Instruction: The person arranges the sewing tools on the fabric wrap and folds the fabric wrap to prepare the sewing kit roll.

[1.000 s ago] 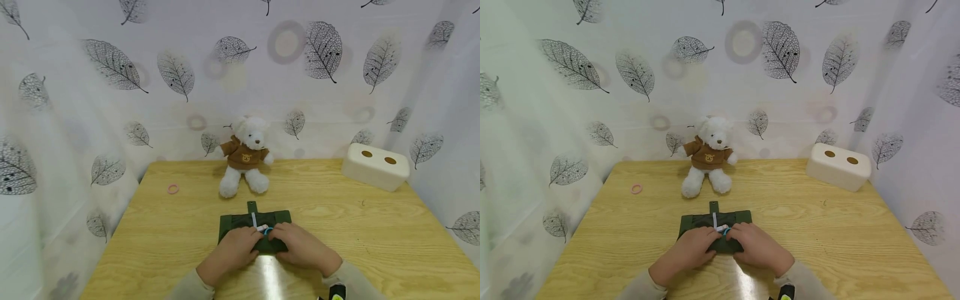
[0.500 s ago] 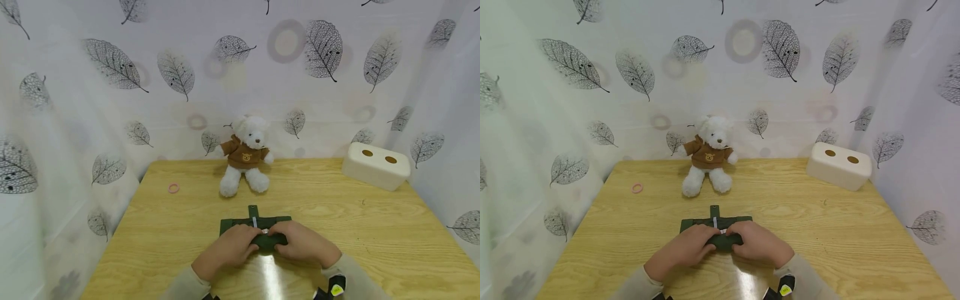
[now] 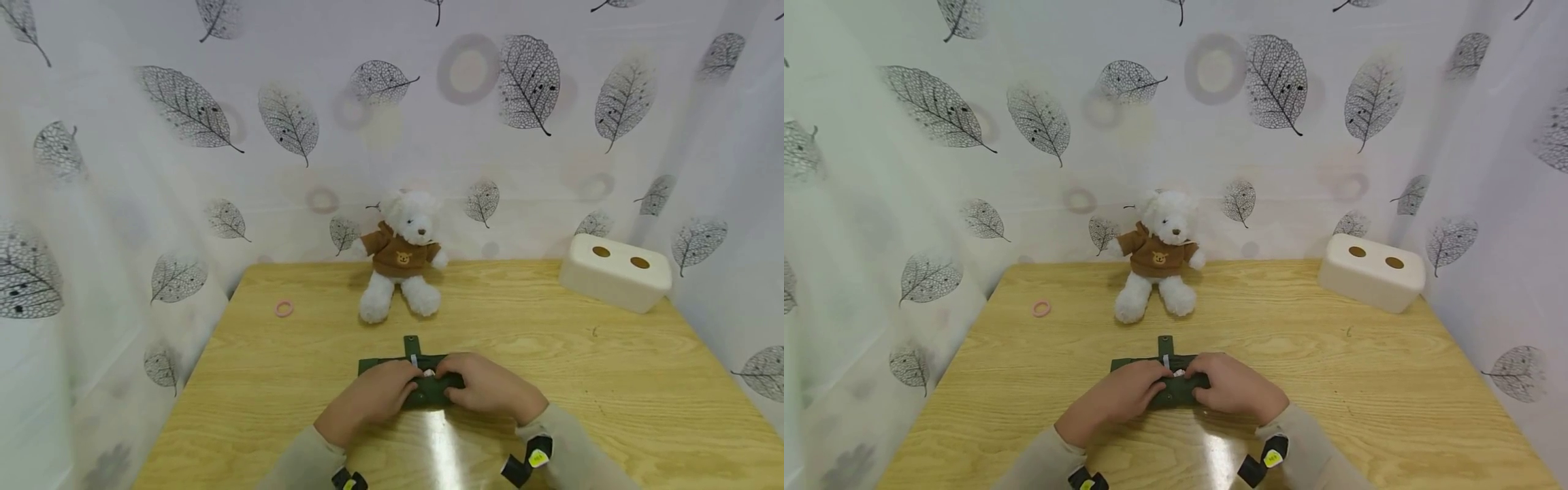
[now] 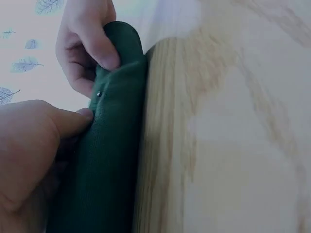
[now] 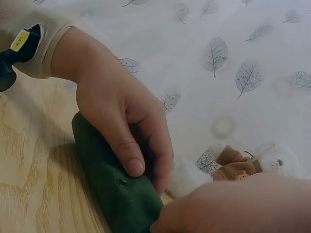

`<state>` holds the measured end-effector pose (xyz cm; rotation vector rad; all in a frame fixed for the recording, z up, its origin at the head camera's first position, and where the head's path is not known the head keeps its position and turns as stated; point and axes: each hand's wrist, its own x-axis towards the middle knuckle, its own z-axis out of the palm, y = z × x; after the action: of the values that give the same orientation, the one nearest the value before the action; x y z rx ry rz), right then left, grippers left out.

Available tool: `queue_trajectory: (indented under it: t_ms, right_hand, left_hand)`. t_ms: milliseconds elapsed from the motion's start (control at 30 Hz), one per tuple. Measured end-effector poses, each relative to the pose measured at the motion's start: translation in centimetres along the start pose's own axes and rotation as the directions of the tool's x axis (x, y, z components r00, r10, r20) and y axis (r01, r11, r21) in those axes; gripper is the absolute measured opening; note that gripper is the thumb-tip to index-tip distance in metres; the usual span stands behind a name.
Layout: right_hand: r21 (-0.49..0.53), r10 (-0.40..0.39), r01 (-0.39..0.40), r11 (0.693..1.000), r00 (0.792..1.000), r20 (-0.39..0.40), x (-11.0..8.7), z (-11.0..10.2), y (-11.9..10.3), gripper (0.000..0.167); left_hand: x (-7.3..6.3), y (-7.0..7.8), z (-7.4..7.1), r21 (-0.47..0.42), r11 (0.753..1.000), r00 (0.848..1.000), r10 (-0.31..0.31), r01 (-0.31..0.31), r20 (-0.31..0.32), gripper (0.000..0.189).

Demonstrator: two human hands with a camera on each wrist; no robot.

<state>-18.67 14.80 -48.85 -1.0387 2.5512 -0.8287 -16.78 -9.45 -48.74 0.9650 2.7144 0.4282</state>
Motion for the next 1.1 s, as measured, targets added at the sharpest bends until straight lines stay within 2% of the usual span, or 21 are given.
queue_trajectory:
  t_ms: [167,267,467,567,733,900,1000,1100]
  right_hand:
    - [-0.032,0.004,-0.004,0.999,1.000,-0.004,0.1,0.0,0.1,0.021]
    - [-0.054,0.015,-0.015,0.998,1.000,0.003,0.1,0.0,0.1,0.022]
    - [-0.096,0.039,-0.035,0.995,0.998,0.041,0.0,0.3,-0.2,0.033]
    - [-0.096,0.037,-0.032,0.995,0.998,0.043,0.0,0.3,-0.3,0.035]
    - [-0.065,-0.003,0.005,0.998,0.999,0.044,0.0,0.0,-0.5,0.023]
    - [-0.040,-0.048,0.051,0.998,0.996,0.071,0.2,-0.6,-0.8,0.018]
    - [-0.044,-0.024,0.028,0.999,0.996,0.090,0.4,-0.8,-1.0,0.022]
    - [-0.082,0.020,-0.013,0.997,0.995,0.093,0.5,-0.7,-1.2,0.028]
  left_hand:
    - [0.0,-0.4,0.1,0.017,1.000,0.999,0.012,-0.013,0.046,0.049]
    - [0.0,-0.3,0.3,0.065,0.998,0.999,0.021,-0.024,0.043,0.057]
    - [-0.1,0.4,0.4,0.160,0.986,0.999,0.042,-0.038,-0.017,0.040]
    - [-0.3,0.5,0.3,0.132,0.991,0.999,0.042,-0.039,-0.019,0.034]
    - [-0.4,0.2,0.3,0.057,0.997,0.999,0.051,-0.050,-0.007,0.031]
    - [-0.1,-0.4,0.3,0.039,0.998,0.999,0.045,-0.046,0.024,0.033]
    - [0.1,-0.6,0.2,0.013,0.999,0.998,0.028,-0.029,0.058,0.034]
    - [0.3,-0.6,0.0,-0.070,0.997,0.995,-0.014,0.020,0.097,0.032]
